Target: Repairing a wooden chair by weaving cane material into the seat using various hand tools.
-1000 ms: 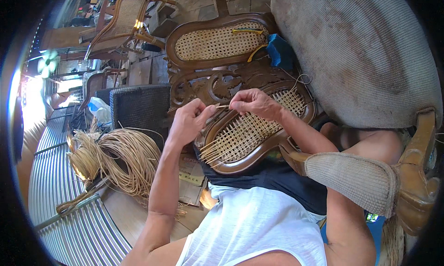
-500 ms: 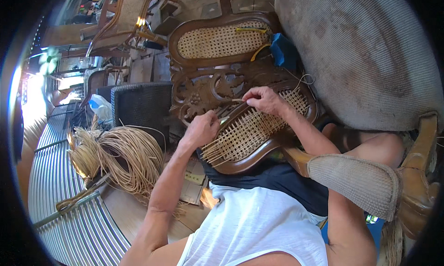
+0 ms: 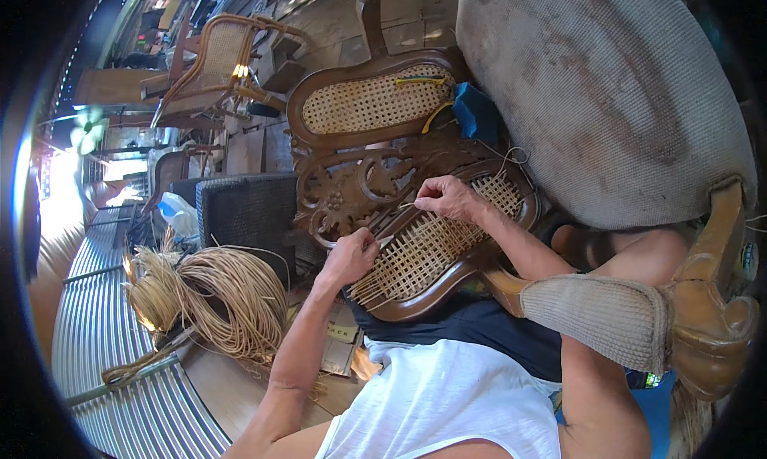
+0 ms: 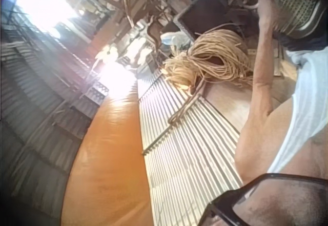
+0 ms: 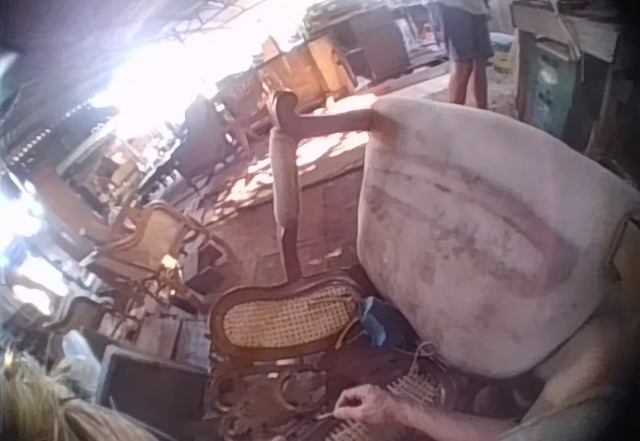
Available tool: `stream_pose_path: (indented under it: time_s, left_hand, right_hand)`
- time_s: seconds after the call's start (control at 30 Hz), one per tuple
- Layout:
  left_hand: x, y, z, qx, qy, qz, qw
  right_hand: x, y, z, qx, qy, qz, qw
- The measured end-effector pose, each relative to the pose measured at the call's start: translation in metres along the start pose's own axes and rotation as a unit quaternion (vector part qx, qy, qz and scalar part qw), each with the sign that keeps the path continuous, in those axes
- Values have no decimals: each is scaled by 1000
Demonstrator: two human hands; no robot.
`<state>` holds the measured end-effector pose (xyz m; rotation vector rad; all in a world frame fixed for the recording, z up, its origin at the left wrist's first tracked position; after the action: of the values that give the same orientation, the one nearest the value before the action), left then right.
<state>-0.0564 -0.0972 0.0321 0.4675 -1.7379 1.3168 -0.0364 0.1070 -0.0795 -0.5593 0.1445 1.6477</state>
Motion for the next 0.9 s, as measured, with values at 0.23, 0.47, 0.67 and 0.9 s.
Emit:
stream_pose_path:
  time_s: [0.23, 0.47, 0.67, 0.9]
  left_hand:
    - [3, -2, -2, 10, -16, -3, 1000]
    - [5, -3, 8, 26, -29, 7, 999]
    - [2, -7, 12, 23, -45, -4, 999]
    - [-4, -8, 16, 27, -74, 1, 997]
  right_hand:
    - [7, -5, -2, -31, 5, -12, 999]
    - [5, -6, 15, -27, 289, 50, 956]
    - [8, -11, 14, -19, 410, 67, 909]
    - [18, -11, 4, -17, 388, 30, 921]
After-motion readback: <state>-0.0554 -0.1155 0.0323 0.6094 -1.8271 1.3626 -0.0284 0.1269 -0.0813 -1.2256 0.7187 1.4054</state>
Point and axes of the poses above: each hand's wrist, its own y-axis towards the middle knuckle, its own x-axis out of the back of the hand, z = x × y, the point moved 8 cm from there along y, towards the middle knuckle, and after that the axes turned 12 degrees about y, right-handed, at the moved point
